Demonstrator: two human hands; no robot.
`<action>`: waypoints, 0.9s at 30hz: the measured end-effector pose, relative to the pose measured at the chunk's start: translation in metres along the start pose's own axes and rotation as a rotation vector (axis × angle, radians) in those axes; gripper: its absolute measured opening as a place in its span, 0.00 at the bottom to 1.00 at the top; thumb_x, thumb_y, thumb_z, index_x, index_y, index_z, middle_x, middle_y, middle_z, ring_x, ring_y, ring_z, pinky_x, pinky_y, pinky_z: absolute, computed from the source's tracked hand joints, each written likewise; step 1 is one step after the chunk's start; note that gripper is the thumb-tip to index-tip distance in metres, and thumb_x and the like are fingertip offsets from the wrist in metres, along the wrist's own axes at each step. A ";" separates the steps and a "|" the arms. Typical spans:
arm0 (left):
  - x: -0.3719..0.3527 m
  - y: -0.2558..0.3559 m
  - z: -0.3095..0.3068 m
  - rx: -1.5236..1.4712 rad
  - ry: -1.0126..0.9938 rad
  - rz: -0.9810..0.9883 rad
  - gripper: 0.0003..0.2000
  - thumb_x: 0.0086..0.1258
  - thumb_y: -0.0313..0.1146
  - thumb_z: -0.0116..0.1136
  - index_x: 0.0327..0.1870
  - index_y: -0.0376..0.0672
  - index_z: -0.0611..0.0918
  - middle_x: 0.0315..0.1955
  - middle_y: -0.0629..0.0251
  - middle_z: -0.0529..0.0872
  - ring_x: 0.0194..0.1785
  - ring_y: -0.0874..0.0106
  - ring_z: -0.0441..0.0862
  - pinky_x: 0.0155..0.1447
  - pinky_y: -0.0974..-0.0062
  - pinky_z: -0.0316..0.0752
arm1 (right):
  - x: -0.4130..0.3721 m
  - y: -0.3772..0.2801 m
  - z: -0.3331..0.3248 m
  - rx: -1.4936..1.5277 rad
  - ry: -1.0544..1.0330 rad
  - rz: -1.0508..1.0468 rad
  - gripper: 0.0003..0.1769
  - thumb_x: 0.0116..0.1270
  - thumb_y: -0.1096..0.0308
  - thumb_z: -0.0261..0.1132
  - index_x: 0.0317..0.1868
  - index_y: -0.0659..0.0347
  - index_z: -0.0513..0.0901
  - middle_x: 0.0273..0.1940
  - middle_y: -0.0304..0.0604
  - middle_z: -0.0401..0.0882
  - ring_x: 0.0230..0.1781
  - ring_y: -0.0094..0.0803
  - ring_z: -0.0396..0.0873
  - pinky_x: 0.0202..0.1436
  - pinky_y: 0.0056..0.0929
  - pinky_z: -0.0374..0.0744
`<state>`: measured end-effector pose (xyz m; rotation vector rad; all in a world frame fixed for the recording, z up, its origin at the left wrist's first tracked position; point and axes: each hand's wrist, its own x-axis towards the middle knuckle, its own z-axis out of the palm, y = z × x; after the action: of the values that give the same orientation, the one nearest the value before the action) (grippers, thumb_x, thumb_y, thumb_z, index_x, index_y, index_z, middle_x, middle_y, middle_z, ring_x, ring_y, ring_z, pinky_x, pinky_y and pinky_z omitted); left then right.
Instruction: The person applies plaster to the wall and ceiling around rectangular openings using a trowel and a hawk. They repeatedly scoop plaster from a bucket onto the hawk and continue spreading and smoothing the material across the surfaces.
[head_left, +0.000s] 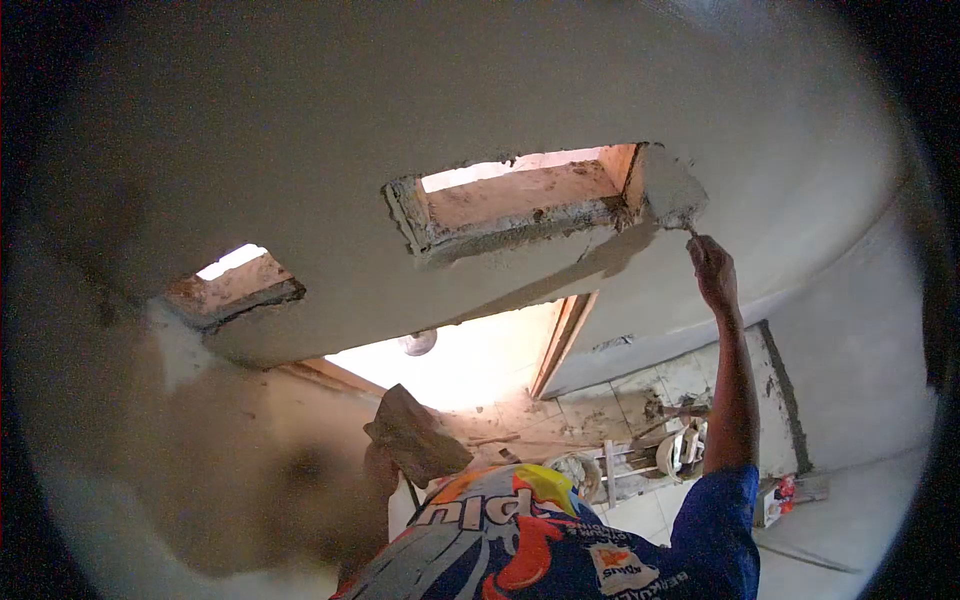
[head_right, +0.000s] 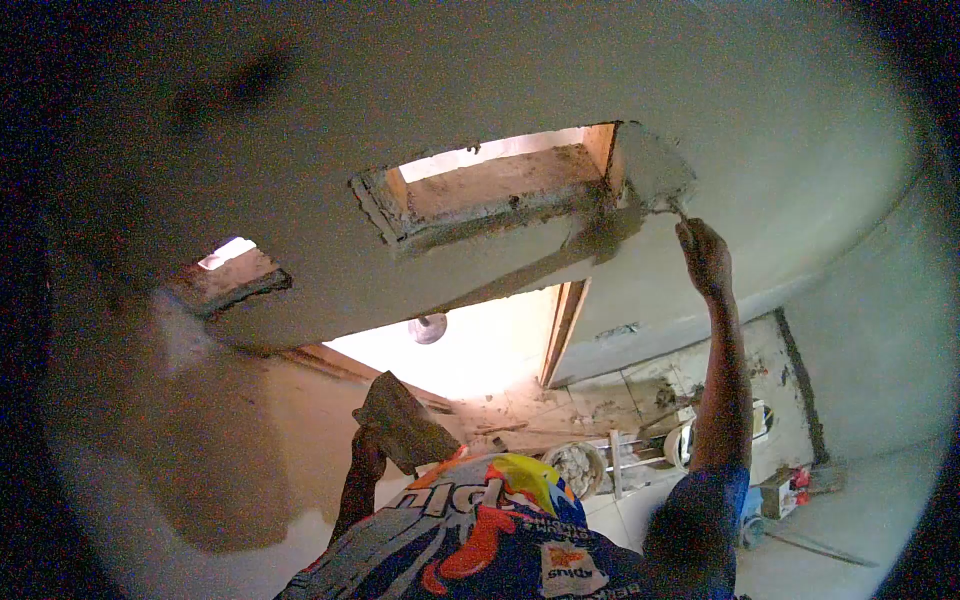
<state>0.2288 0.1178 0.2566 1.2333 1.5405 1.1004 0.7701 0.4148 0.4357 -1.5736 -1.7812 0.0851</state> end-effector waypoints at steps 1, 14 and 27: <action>0.002 0.008 0.008 -0.318 0.041 -0.095 0.22 0.69 0.43 0.44 0.56 0.34 0.67 0.50 0.57 0.74 0.52 0.67 0.73 0.54 0.70 0.70 | 0.009 0.010 0.001 -0.007 -0.023 0.029 0.16 0.65 0.58 0.54 0.37 0.64 0.75 0.31 0.49 0.79 0.29 0.41 0.77 0.34 0.34 0.73; -0.005 -0.007 0.011 -0.647 0.159 -0.255 0.17 0.64 0.39 0.50 0.49 0.38 0.70 0.43 0.62 0.77 0.44 0.67 0.76 0.46 0.70 0.74 | -0.001 0.008 0.003 -0.056 0.027 0.008 0.15 0.67 0.58 0.52 0.36 0.63 0.75 0.31 0.56 0.76 0.33 0.55 0.74 0.33 0.39 0.72; 0.001 -0.021 0.008 0.021 0.042 0.078 0.15 0.66 0.31 0.44 0.52 0.38 0.69 0.47 0.58 0.74 0.51 0.62 0.73 0.52 0.68 0.72 | -0.094 -0.010 0.117 0.630 0.067 0.304 0.16 0.67 0.57 0.52 0.29 0.61 0.73 0.14 0.32 0.62 0.14 0.18 0.60 0.17 0.21 0.61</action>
<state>0.2314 0.1169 0.2346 1.3012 1.5498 1.1703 0.6930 0.3777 0.3118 -1.3363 -1.2716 0.6633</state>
